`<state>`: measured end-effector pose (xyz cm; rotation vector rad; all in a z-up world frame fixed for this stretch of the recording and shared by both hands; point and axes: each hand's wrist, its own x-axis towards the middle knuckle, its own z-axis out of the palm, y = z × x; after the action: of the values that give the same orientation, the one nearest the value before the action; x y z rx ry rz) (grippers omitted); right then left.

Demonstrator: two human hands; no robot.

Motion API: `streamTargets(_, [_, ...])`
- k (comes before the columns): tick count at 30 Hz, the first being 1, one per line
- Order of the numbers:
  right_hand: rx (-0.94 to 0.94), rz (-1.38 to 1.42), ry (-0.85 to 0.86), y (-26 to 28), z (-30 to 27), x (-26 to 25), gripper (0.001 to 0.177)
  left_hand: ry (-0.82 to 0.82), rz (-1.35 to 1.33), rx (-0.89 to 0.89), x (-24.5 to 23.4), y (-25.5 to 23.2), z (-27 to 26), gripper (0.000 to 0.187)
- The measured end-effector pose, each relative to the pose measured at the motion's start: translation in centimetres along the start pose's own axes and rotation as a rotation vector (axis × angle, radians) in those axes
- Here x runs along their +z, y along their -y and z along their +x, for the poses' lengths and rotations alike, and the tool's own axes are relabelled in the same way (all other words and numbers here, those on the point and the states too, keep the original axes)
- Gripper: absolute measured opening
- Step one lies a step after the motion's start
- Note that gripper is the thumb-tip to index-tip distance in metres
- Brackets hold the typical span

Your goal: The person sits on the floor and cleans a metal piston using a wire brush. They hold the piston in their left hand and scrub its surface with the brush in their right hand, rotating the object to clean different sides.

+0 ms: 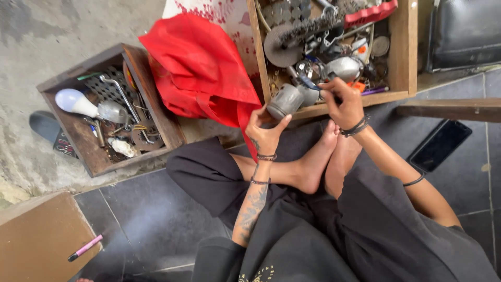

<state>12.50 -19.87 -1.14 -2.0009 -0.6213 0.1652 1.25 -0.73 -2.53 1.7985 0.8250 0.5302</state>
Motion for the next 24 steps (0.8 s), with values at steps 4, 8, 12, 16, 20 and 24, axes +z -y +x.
streamTargets(4, [0.001,-0.015,-0.001,2.5,-0.7,0.4,0.010,0.005,-0.156,-0.124,0.8,2.3,-0.2,0.063])
streamTargets(8, [0.009,-0.033,-0.057,0.8,0.8,0.1,0.010,-0.002,-0.247,-0.194,1.4,4.7,-0.1,0.063])
streamTargets(12, [-0.024,0.021,-0.068,3.1,0.2,-0.4,0.013,0.006,-0.330,-0.265,1.1,5.5,-0.1,0.056])
streamTargets(16, [-0.037,0.021,-0.009,2.1,0.3,0.5,0.009,0.034,-0.422,-0.338,2.1,6.1,0.2,0.050])
streamTargets(20, [-0.050,0.010,-0.103,1.0,1.3,-1.4,0.011,0.016,-0.395,-0.407,2.1,6.3,0.3,0.050])
streamTargets(24, [-0.068,0.071,0.046,2.7,0.3,0.2,0.015,0.053,-0.426,-0.389,2.5,6.6,0.7,0.038])
